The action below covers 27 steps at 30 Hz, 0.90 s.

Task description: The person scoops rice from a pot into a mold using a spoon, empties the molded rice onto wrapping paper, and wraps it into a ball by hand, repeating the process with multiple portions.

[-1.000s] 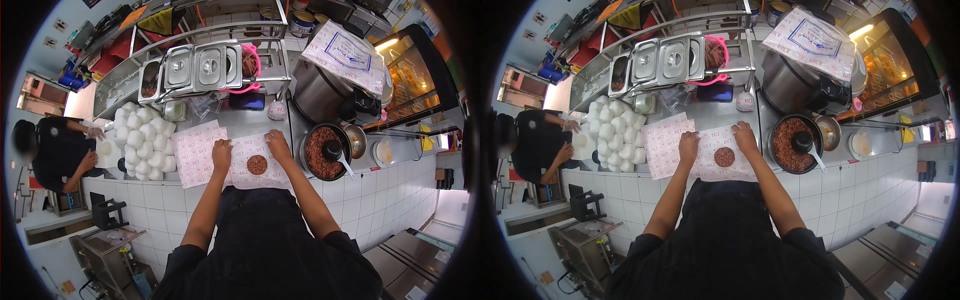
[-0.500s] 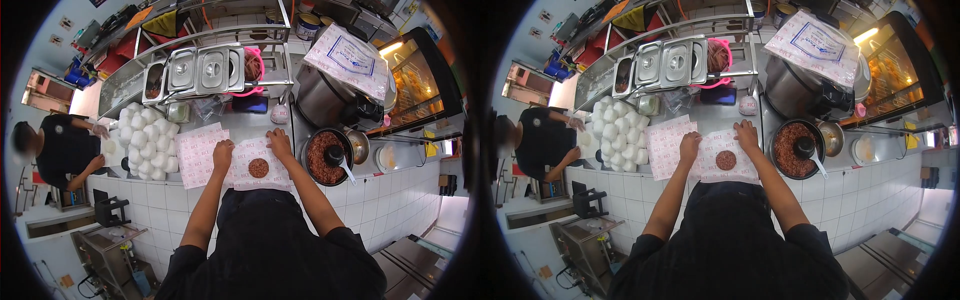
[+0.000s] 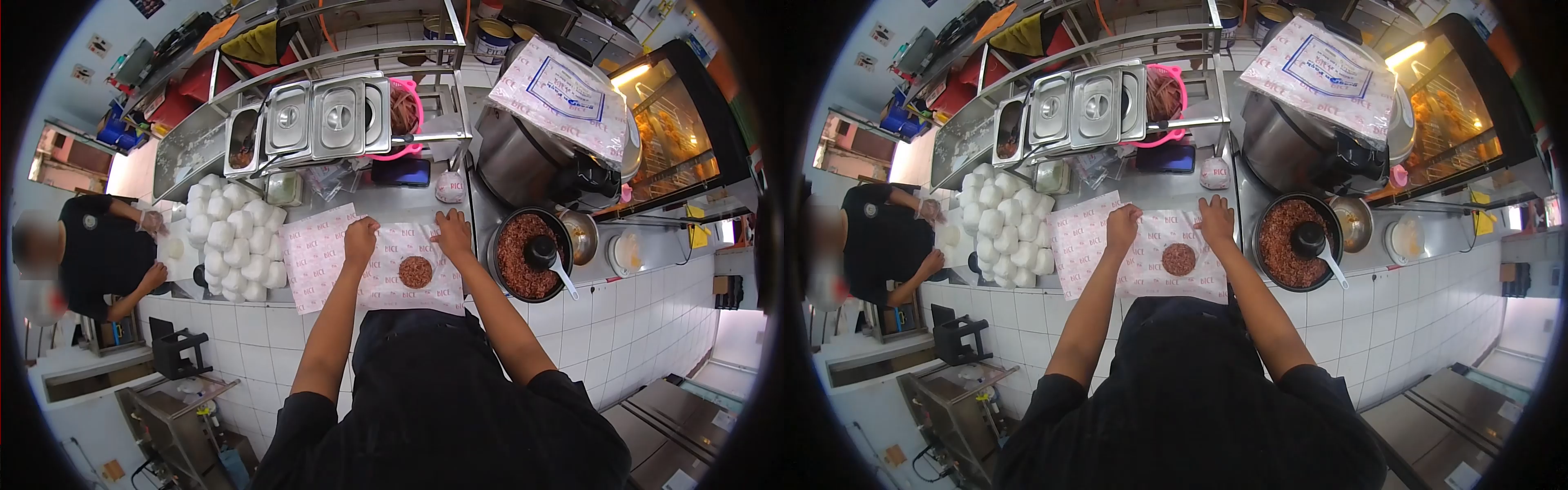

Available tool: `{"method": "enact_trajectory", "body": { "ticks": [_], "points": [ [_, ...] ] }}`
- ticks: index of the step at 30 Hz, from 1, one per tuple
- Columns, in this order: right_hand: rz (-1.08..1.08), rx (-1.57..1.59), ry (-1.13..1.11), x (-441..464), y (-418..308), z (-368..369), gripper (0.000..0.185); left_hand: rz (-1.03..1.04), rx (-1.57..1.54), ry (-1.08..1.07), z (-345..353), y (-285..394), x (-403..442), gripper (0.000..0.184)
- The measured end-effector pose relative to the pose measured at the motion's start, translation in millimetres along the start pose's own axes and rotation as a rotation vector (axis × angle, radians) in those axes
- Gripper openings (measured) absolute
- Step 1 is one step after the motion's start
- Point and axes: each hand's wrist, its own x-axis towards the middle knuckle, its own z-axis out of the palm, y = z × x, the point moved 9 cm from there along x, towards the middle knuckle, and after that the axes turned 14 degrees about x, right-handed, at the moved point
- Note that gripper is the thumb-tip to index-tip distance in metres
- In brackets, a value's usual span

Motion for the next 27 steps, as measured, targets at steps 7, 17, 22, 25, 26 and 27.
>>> {"method": "enact_trajectory", "body": {
  "ticks": [7, 17, 22, 25, 26, 27],
  "points": [
    [-0.287, 0.372, -0.104, 17, -61, -4, 0.026, -0.107, -0.309, -0.05, -9, -11, -21, 0.028],
    [-0.243, 0.53, -0.483, 23, -107, 37, 0.015, -0.242, -0.533, -0.123, -9, -10, -43, 0.037],
    [-0.213, 0.655, -0.317, 26, -93, 38, 0.017, 0.076, -0.34, 0.111, -25, -1, -40, 0.034],
    [-0.156, 0.698, -0.323, 28, -85, 45, 0.023, 0.108, -0.408, 0.07, -12, -7, -46, 0.027],
    [-0.141, 0.709, -0.333, 28, -86, 43, 0.025, 0.07, -0.409, 0.044, -8, -10, -46, 0.024],
    [-0.142, 0.687, -0.328, 27, -87, 41, 0.023, 0.03, -0.41, 0.02, -4, -13, -48, 0.022]
  ]
}}
